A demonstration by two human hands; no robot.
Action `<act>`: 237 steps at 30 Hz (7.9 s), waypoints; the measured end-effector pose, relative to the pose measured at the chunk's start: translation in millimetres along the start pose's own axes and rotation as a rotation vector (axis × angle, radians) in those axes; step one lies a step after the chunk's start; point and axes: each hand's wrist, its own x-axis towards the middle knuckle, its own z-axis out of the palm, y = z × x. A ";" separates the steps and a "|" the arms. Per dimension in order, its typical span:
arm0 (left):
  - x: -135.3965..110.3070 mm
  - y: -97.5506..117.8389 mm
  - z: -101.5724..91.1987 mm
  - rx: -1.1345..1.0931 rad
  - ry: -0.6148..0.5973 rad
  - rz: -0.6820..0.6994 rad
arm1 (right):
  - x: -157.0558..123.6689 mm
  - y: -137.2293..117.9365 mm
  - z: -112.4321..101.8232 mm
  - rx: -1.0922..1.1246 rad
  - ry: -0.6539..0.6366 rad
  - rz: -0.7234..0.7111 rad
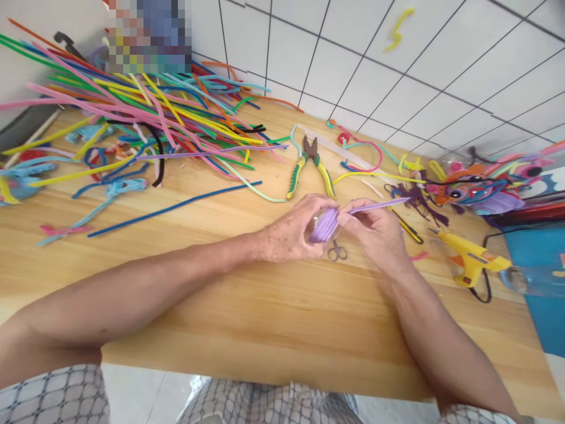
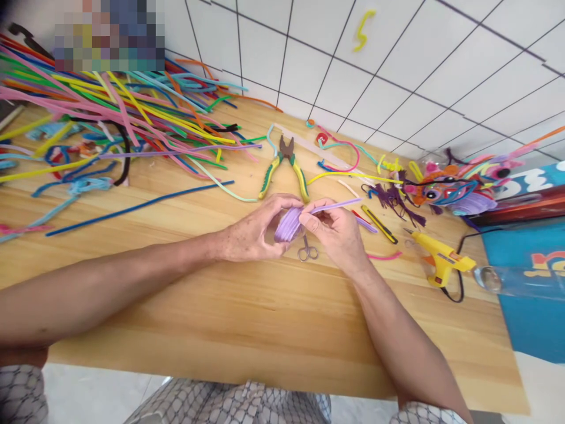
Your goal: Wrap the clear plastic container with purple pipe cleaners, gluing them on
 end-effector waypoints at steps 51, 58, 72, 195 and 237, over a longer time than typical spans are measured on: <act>-1.6 20.6 -12.2 -0.013 -0.031 -0.257 | 0.7 7.3 8.7 0.182 -0.056 0.037; 1.3 22.9 -13.1 0.024 -0.041 -0.258 | -0.4 8.2 12.3 0.186 -0.029 0.041; 6.0 6.6 -5.4 -0.379 0.250 -0.400 | -10.1 16.4 16.3 -0.267 0.017 -0.332; -7.4 4.8 -4.0 -0.038 0.237 -0.172 | -5.6 51.9 27.7 -0.588 0.099 -0.846; -10.8 -1.3 -4.1 0.154 0.258 -0.326 | 13.8 71.3 39.0 -0.322 0.107 -0.837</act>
